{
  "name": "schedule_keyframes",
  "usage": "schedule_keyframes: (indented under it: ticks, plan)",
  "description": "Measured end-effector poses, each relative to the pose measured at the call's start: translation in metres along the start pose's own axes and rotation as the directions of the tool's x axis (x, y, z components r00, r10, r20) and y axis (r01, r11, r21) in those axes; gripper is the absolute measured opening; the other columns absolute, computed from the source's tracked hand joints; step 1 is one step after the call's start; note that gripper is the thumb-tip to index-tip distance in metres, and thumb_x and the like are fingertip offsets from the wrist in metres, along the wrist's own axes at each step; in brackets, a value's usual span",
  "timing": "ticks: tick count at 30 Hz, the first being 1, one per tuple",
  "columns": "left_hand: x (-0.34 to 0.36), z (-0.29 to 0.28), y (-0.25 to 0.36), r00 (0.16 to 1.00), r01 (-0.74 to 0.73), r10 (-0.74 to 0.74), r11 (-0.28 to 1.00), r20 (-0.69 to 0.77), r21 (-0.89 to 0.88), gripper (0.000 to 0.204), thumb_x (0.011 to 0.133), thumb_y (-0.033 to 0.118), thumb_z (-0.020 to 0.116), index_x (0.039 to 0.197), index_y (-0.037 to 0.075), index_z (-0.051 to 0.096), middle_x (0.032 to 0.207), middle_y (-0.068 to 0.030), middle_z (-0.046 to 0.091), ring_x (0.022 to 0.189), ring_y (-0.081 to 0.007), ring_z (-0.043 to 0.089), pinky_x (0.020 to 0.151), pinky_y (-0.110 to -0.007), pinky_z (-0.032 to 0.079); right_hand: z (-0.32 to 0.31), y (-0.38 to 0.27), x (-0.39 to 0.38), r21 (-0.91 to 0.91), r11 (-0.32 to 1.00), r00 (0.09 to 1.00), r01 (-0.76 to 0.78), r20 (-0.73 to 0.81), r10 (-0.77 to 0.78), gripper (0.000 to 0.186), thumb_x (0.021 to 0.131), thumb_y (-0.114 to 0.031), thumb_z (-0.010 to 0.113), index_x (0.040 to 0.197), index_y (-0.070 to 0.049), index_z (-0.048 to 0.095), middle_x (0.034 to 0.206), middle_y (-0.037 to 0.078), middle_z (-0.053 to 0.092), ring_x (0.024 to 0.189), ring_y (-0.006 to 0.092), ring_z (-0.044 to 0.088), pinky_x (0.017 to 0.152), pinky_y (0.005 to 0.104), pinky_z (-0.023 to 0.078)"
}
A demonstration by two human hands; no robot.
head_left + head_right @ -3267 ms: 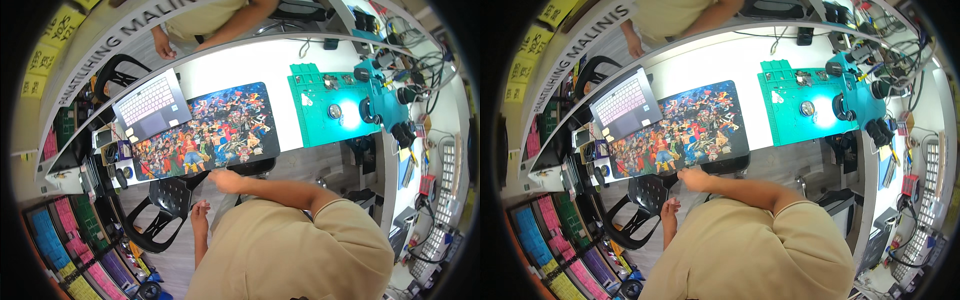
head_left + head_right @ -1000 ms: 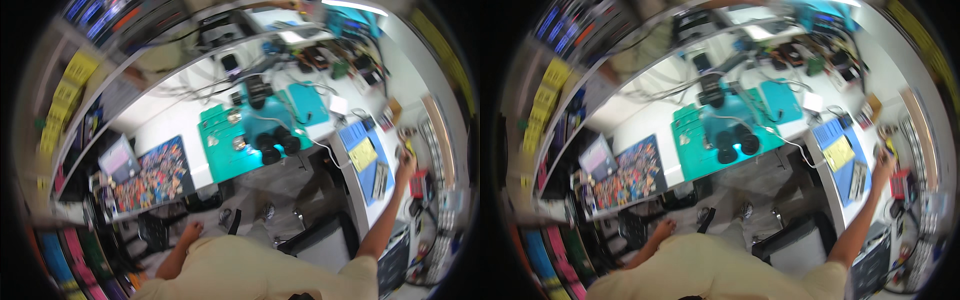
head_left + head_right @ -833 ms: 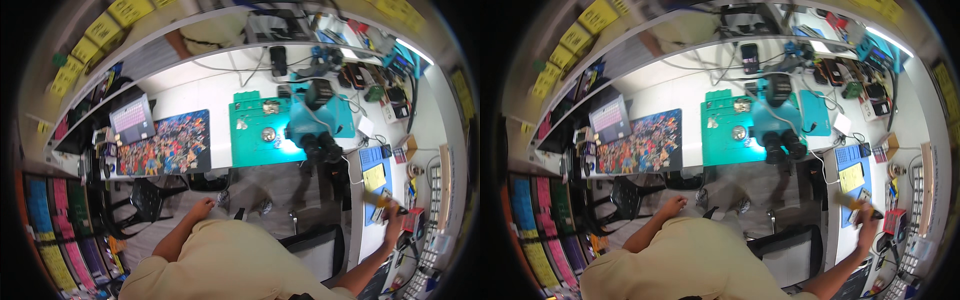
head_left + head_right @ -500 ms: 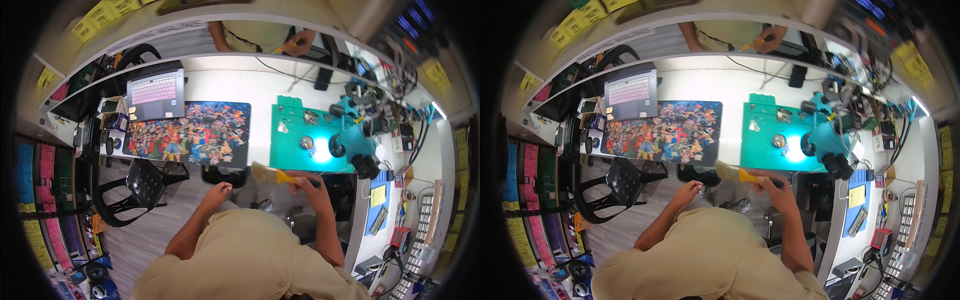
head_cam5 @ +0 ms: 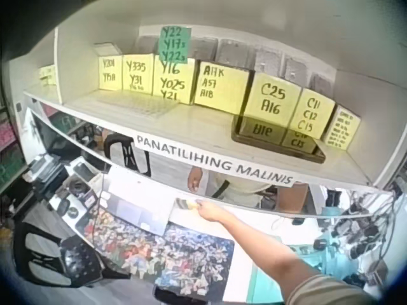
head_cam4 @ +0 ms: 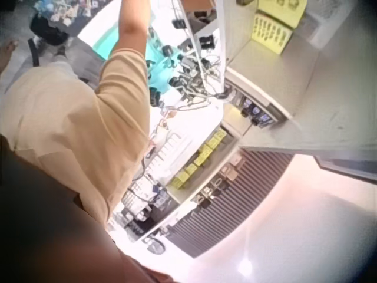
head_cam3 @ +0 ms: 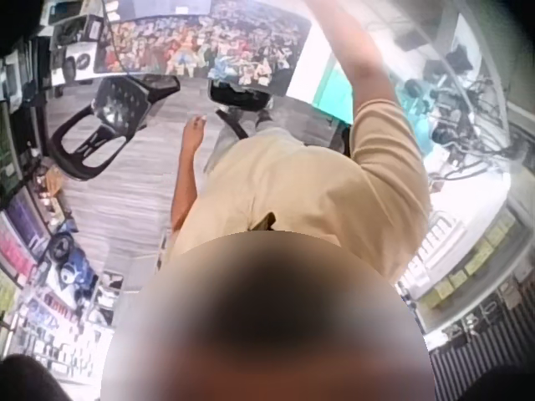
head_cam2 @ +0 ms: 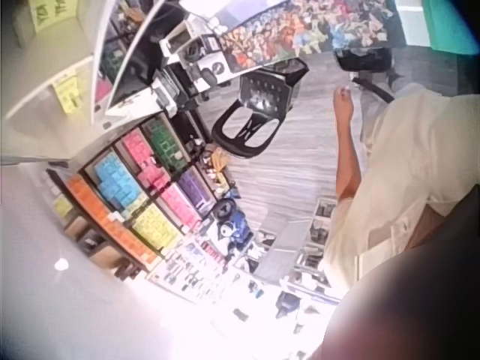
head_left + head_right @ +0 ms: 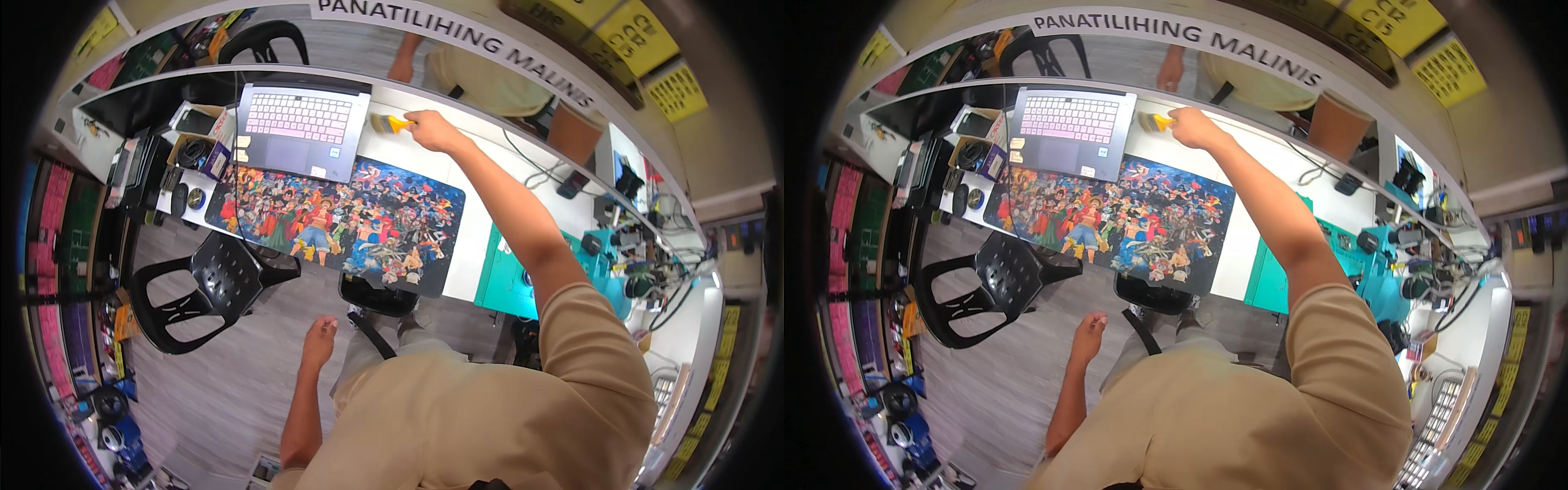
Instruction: The person cleans a workbench with a brush, then receives a smartphone from a customer. They remove the phone's back cover, apply adhesive along the frame, and reattach the back cover. The person handles the phone and adhesive tube throughout the process.
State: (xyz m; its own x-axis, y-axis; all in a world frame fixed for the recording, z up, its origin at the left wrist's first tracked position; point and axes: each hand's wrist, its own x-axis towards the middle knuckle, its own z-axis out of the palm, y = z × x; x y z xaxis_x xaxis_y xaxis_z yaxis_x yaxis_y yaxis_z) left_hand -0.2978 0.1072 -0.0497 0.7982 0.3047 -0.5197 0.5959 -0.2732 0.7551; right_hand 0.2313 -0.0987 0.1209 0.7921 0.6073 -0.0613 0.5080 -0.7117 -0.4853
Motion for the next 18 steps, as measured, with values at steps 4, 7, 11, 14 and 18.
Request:
schedule_keyframes:
  ticks: [4,7,11,14,18]
  plan:
    - [-0.031,0.043,0.009,0.991,0.104,-0.111,0.990,-0.078,-0.097,0.034,0.103,0.030,0.063,0.125,0.005,0.069,0.115,-0.0157,0.073,0.103,-0.0283,0.070,0.093,-0.038,0.053,0.068,0.026,0.096,-0.334,0.903,0.962,0.271,0.077,-0.261,0.050,0.088,-0.002,0.057,0.139,0.001,0.060,0.109,0.027,0.070,0.109,0.0430,0.067,0.095,0.0492,0.052]
    - [-0.050,0.075,0.018,0.976,0.182,-0.195,0.975,-0.098,-0.126,0.033,0.103,0.028,0.063,0.125,0.005,0.069,0.112,-0.0147,0.073,0.102,-0.0269,0.070,0.092,-0.038,0.053,0.093,0.040,0.114,-0.278,0.905,0.946,0.323,0.094,-0.309,0.059,0.081,0.004,0.058,0.139,-0.004,0.060,0.114,0.027,0.064,0.107,0.0450,0.065,0.091,0.0524,0.053]
    - [-0.071,0.098,0.020,0.950,0.285,-0.304,0.939,-0.076,-0.194,0.033,0.103,0.028,0.063,0.125,0.005,0.069,0.112,-0.0138,0.074,0.102,-0.0258,0.070,0.092,-0.037,0.053,0.057,0.078,0.041,-0.217,0.891,0.912,0.398,0.204,-0.357,0.062,0.079,0.005,0.058,0.139,-0.009,0.062,0.109,0.027,0.067,0.097,0.0429,0.067,0.086,0.0512,0.054]
    - [-0.074,0.101,0.021,0.941,0.318,-0.334,0.927,-0.050,-0.200,0.033,0.103,0.029,0.063,0.125,0.005,0.069,0.112,-0.0141,0.074,0.100,-0.0261,0.070,0.091,-0.037,0.053,0.009,0.116,-0.016,-0.257,0.906,0.933,0.336,0.219,-0.284,0.058,0.080,0.002,0.059,0.137,-0.009,0.064,0.108,0.026,0.068,0.097,0.0422,0.067,0.087,0.0506,0.054]
    - [-0.045,0.093,0.037,0.978,0.180,-0.183,0.983,-0.102,-0.037,0.032,0.103,0.028,0.063,0.125,0.004,0.069,0.109,-0.0102,0.074,0.097,-0.0217,0.068,0.089,-0.037,0.054,-0.008,0.143,0.022,-0.298,0.927,0.974,0.226,0.048,-0.222,0.054,0.081,-0.001,0.059,0.134,-0.009,0.066,0.108,0.026,0.069,0.097,0.0413,0.068,0.087,0.0499,0.054]
